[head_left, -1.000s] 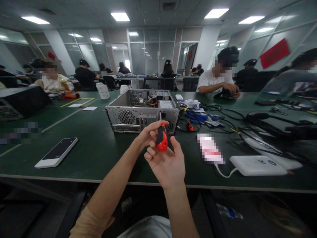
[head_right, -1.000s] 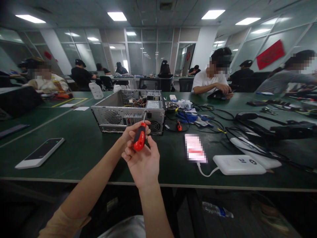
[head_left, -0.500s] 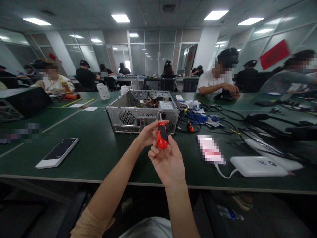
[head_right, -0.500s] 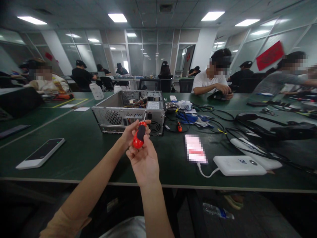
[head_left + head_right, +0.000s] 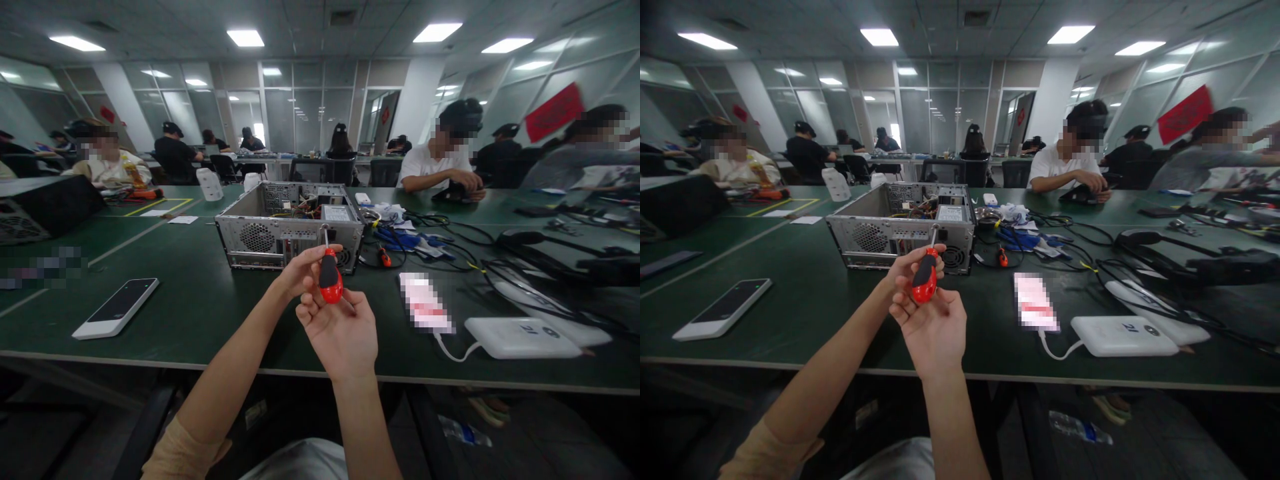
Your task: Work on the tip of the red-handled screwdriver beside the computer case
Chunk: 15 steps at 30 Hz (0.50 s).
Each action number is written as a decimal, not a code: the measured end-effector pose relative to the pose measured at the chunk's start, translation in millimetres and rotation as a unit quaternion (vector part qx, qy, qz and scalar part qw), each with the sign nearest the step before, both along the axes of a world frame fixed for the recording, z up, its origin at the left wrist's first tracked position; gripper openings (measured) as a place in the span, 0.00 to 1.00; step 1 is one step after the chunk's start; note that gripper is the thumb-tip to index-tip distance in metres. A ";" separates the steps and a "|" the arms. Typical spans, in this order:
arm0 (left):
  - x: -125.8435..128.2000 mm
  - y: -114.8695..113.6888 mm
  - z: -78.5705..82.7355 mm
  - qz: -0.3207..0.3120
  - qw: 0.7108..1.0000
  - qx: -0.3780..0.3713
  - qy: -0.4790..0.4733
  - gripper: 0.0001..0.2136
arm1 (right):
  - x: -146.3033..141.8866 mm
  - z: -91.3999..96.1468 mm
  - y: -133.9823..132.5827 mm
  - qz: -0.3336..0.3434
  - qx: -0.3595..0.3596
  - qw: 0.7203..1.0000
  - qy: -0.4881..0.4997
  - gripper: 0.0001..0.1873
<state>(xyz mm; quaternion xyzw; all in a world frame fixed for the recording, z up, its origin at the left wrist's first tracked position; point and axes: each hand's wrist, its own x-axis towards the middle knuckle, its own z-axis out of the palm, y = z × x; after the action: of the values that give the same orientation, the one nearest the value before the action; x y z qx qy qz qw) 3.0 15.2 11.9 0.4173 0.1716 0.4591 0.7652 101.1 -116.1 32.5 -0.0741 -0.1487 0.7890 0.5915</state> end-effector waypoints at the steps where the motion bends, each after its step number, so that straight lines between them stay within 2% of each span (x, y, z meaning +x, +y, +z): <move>1: -0.3 0.2 0.3 -0.006 1.000 0.003 -0.004 0.19 | 0.3 -0.1 0.2 0.001 0.000 1.000 -0.005 0.14; 10: -1.5 -1.6 3.4 -0.076 0.996 0.039 -0.037 0.21 | 0.8 -0.3 3.1 -0.039 -0.011 0.999 -0.013 0.08; 15: -1.4 1.2 -1.1 -0.093 0.993 0.069 -0.017 0.23 | 0.6 -0.6 6.1 -0.037 -0.008 0.999 -0.001 0.13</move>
<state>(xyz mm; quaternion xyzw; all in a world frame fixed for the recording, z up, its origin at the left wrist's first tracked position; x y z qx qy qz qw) 1.6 16.4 10.8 0.4758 0.0872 0.4038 0.7765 101.7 -110.0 31.8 -0.0853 -0.1399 0.7675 0.6197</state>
